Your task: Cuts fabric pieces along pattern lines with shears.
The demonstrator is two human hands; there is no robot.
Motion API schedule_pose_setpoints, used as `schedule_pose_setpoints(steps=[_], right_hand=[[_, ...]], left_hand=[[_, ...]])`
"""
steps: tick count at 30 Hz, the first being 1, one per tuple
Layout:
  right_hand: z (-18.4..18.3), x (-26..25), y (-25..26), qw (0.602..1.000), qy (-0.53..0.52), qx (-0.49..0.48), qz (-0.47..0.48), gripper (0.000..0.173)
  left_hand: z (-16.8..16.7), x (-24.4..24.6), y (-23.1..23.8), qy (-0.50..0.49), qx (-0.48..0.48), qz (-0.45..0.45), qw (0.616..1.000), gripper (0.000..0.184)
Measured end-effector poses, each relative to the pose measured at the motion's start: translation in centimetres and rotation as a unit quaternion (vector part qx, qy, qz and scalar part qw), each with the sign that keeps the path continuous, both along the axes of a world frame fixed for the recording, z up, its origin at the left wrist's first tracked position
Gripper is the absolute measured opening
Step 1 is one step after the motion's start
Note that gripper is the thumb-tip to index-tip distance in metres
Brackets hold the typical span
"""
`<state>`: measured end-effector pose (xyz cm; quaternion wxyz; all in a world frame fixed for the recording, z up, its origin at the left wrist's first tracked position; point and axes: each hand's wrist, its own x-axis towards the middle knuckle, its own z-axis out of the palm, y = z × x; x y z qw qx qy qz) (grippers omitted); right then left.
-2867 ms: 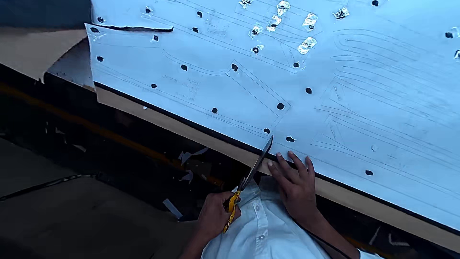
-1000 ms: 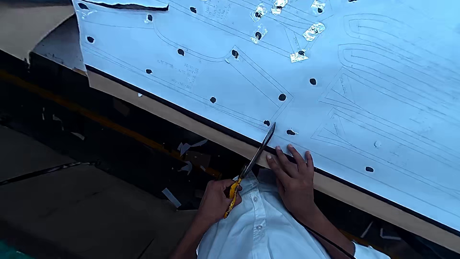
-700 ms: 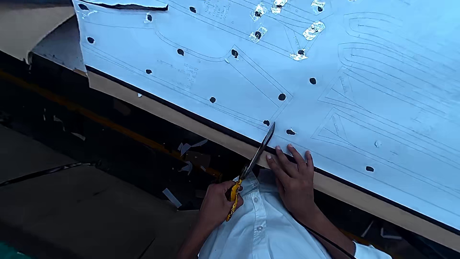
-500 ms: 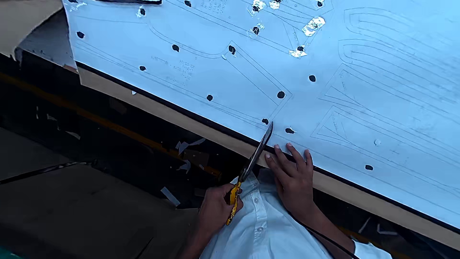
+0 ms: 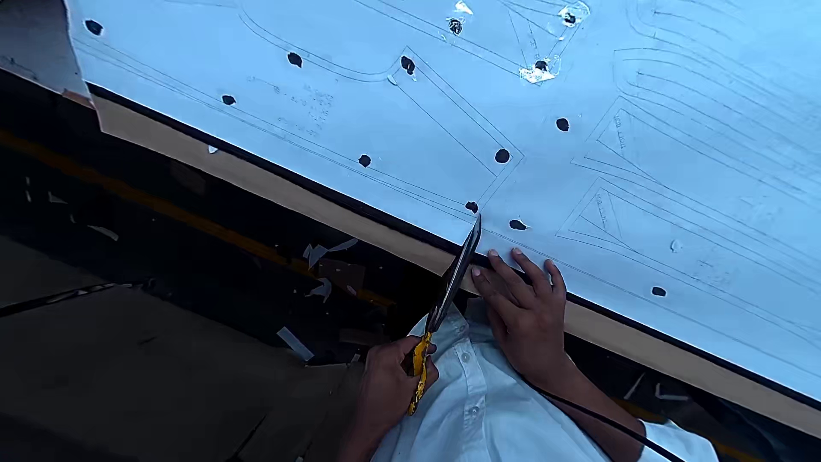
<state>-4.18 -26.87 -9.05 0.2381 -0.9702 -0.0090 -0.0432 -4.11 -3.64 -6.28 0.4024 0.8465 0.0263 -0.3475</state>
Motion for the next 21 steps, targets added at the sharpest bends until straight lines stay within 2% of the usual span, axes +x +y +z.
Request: schedule_pose_setpoints(steps=[17,21], right_hand=[[-0.04,0.06,-0.24,1.000,-0.003,-0.014,0.010,0.033],[-0.51,0.23,-0.28,0.999,-0.025,-0.020,0.003,0.033]], left_hand=[[-0.80,-0.78,0.25,-0.015,-0.030,0.015,0.999,0.018],[-0.13,-0.20,0.44,0.008,-0.044,0.010,0.999,0.017]])
